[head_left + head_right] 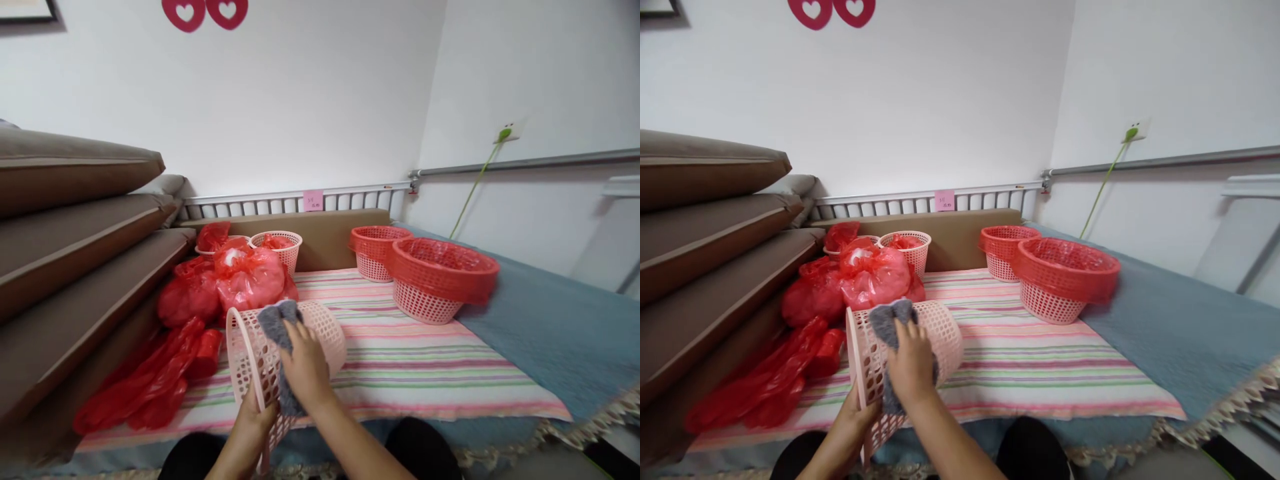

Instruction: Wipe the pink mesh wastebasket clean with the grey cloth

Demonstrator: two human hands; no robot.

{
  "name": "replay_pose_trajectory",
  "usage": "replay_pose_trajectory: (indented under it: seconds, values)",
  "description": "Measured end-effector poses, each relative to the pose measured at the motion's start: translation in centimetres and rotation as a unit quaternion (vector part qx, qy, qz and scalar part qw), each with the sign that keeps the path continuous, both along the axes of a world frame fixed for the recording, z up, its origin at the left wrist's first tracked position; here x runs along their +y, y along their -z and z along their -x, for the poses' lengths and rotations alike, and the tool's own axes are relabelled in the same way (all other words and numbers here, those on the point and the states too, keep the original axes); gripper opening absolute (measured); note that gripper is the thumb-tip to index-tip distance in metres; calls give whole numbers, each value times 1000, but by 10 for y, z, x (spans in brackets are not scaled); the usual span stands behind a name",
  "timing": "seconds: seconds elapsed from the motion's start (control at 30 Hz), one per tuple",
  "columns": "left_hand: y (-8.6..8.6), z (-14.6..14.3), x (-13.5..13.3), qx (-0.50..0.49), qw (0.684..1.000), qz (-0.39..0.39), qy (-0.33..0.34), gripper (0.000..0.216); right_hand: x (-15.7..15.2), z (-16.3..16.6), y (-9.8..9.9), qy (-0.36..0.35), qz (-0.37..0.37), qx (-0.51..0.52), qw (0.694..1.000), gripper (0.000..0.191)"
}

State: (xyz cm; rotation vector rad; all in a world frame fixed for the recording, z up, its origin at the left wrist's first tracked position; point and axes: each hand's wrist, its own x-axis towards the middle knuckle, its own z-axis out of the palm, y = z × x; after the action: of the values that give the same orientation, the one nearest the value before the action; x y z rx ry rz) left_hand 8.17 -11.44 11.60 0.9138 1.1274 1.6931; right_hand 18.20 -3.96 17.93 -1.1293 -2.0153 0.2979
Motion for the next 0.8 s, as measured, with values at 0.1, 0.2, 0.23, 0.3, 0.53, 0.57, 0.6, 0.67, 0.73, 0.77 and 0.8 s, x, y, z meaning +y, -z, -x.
replay_pose_trajectory:
  seconds: [0.1,0.2,0.23,0.3,0.53,0.57,0.6,0.67,0.73,0.77,0.8]
  values:
    - [8,6,2,29,999,-5,-23,69,-32,26,-14,-81,-28,34,996,58]
    - [14,11,2,39,999,-16,-35,59,-42,34,-14,-102,-35,44,993,58]
    - [15,12,2,45,998,-23,-43,58,-40,33,-12,-100,-39,41,993,57]
    - [17,13,0,50,998,-21,-44,61,-30,27,-5,-85,-51,23,995,57]
    - [22,10,-14,40,995,20,94,79,52,-40,26,132,19,-81,988,59]
    - [22,9,-16,51,992,16,112,79,61,-49,30,162,27,-90,982,58]
    - [23,7,-17,54,991,13,124,80,69,-57,34,181,30,-96,978,57]
    - [21,6,-18,29,992,4,125,84,76,-67,39,193,23,-101,976,56]
    - [13,6,-16,-7,994,5,112,90,77,-69,42,189,15,-104,976,57]
    - [6,7,-14,-15,994,9,103,92,75,-69,42,187,14,-106,976,57]
    - [-1,8,-11,-14,995,12,94,93,74,-68,42,186,15,-109,976,57]
